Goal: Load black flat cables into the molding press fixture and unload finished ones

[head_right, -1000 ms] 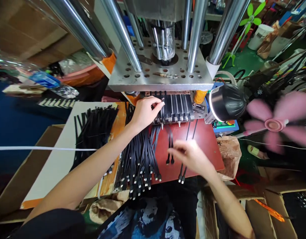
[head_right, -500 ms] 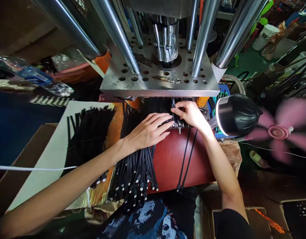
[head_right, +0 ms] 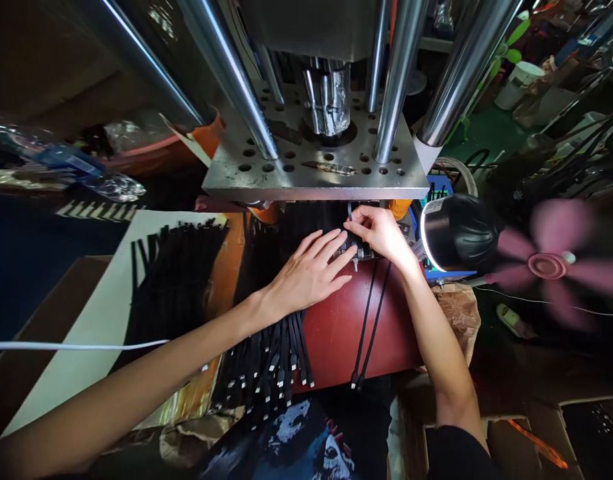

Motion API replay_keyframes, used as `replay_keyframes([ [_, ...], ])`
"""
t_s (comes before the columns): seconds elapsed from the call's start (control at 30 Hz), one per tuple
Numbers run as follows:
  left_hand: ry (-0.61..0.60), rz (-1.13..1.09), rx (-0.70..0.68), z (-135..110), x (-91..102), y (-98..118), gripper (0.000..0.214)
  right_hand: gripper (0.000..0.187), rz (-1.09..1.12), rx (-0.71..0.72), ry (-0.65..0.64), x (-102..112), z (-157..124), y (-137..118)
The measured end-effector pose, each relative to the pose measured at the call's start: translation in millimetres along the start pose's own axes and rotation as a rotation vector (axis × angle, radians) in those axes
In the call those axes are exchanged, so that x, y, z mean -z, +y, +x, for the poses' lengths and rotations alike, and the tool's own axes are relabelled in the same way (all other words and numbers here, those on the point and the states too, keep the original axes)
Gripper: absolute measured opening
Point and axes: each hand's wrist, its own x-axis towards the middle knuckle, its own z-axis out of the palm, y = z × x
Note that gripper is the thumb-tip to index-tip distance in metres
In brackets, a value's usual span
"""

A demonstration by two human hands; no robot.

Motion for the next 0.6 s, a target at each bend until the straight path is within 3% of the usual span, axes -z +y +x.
replay_keyframes([
  [0.17,0.001,-0.025,0.129,0,-2.2,18,0.052,0.03,-0.257,0.089,0.177,-1,-15,-9],
  [0.27,-0.024,-0.022,0.167,-1,0.3,26,0.056,0.035,-0.512,0.187,0.105,1,-40,-15],
  [0.37,-0.052,-0.02,0.196,-2,3.8,34,0.061,0.044,-0.757,0.183,0.007,0,-56,-18],
  [0.5,-0.077,-0.041,0.219,6,8.2,30,0.064,0.048,-0.937,0.12,0.0,-5,-42,-18],
  [0.6,-0.057,-0.07,0.251,25,8.7,11,0.059,0.048,-0.986,0.057,0.014,-7,-13,-17],
])
